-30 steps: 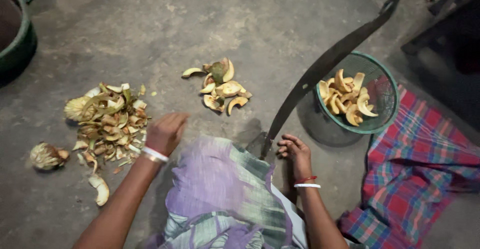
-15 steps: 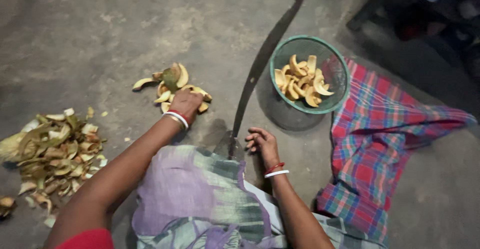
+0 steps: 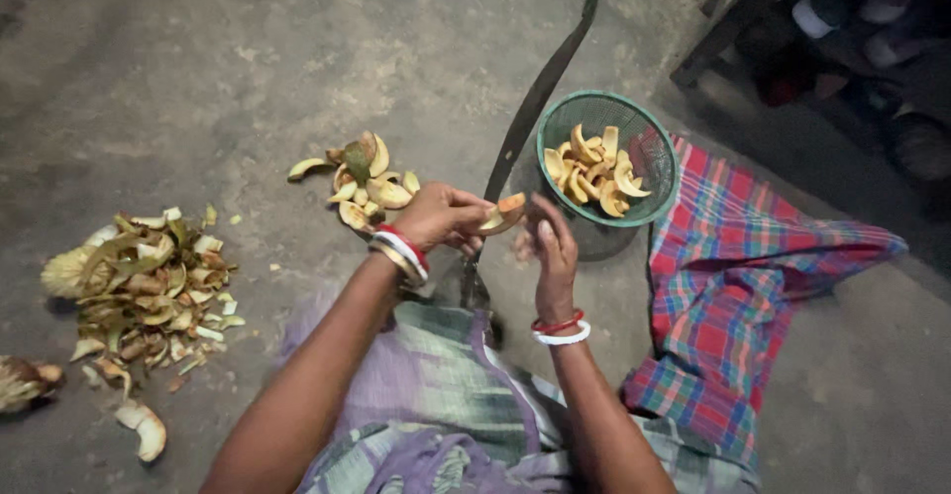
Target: The person sits on the floor and uses a curved blade to peel and slice fruit pieces. They place the peeled pieces into a green basket and discard the peels onto the floor.
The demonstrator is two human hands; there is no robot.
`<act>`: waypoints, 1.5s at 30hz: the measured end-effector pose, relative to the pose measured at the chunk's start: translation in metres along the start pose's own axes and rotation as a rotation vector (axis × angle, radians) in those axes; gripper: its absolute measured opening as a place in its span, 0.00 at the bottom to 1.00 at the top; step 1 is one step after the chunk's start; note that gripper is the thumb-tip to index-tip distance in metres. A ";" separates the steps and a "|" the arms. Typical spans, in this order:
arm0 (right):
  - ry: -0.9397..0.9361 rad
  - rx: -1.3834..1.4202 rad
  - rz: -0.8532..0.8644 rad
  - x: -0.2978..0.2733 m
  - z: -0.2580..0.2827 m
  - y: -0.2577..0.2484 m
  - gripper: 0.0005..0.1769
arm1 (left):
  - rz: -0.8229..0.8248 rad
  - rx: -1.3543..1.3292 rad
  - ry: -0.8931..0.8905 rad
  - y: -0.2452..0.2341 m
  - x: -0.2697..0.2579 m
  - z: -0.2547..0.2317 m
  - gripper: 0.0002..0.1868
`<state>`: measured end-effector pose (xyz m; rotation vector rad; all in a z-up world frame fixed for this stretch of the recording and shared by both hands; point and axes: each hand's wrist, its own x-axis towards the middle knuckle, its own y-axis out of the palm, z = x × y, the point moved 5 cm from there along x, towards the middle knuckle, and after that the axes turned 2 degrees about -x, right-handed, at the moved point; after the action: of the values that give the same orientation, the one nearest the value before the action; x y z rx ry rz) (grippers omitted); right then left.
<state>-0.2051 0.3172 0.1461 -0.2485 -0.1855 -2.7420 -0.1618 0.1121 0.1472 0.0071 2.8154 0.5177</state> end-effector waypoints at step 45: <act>-0.224 -0.345 -0.274 0.085 0.064 0.071 0.13 | 0.129 0.372 0.437 0.007 0.011 -0.064 0.24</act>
<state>-0.2464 0.2321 0.2325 -0.6701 0.2151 -3.0013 -0.1906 0.0967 0.2042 0.1701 3.3142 0.0081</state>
